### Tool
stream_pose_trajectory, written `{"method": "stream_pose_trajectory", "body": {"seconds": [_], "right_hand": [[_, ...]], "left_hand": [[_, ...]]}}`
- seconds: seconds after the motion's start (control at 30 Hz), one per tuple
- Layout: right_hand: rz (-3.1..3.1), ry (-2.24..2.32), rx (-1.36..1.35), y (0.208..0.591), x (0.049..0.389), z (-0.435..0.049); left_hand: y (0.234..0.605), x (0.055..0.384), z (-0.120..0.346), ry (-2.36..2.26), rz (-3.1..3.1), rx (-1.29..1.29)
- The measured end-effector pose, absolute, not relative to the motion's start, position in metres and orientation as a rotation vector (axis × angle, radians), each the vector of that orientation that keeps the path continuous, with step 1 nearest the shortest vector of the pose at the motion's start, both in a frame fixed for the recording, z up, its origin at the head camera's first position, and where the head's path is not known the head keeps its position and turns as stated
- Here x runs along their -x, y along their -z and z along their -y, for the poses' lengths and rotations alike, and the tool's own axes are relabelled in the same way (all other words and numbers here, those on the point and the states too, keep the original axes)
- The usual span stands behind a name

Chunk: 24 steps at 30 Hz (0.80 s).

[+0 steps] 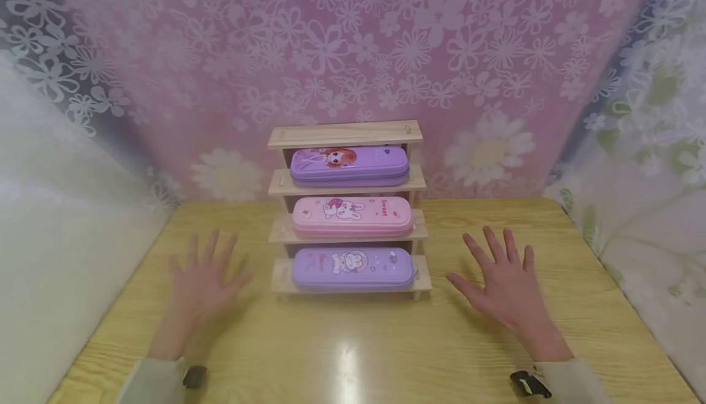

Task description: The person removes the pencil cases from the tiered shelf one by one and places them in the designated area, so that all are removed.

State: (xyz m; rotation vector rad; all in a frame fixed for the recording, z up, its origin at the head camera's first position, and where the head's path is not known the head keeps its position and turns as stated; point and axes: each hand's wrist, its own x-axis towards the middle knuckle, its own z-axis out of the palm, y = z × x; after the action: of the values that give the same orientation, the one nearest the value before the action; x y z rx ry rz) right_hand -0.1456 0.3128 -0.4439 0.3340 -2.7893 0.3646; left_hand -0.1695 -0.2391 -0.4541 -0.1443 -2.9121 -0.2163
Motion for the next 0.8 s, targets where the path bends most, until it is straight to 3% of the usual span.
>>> {"method": "stream_pose_trajectory", "body": {"seconds": [0.4, 0.8], "right_hand": [[2.474, -0.473, -0.608, 0.451, 0.152, -0.27], [2.534, -0.762, -0.589, 0.45, 0.148, -0.245]], "left_hand": [[0.439, 0.187, 0.209, 1.134, 2.598, 0.349], [0.436, 0.213, 0.178, 1.569, 2.512, 0.445]]}}
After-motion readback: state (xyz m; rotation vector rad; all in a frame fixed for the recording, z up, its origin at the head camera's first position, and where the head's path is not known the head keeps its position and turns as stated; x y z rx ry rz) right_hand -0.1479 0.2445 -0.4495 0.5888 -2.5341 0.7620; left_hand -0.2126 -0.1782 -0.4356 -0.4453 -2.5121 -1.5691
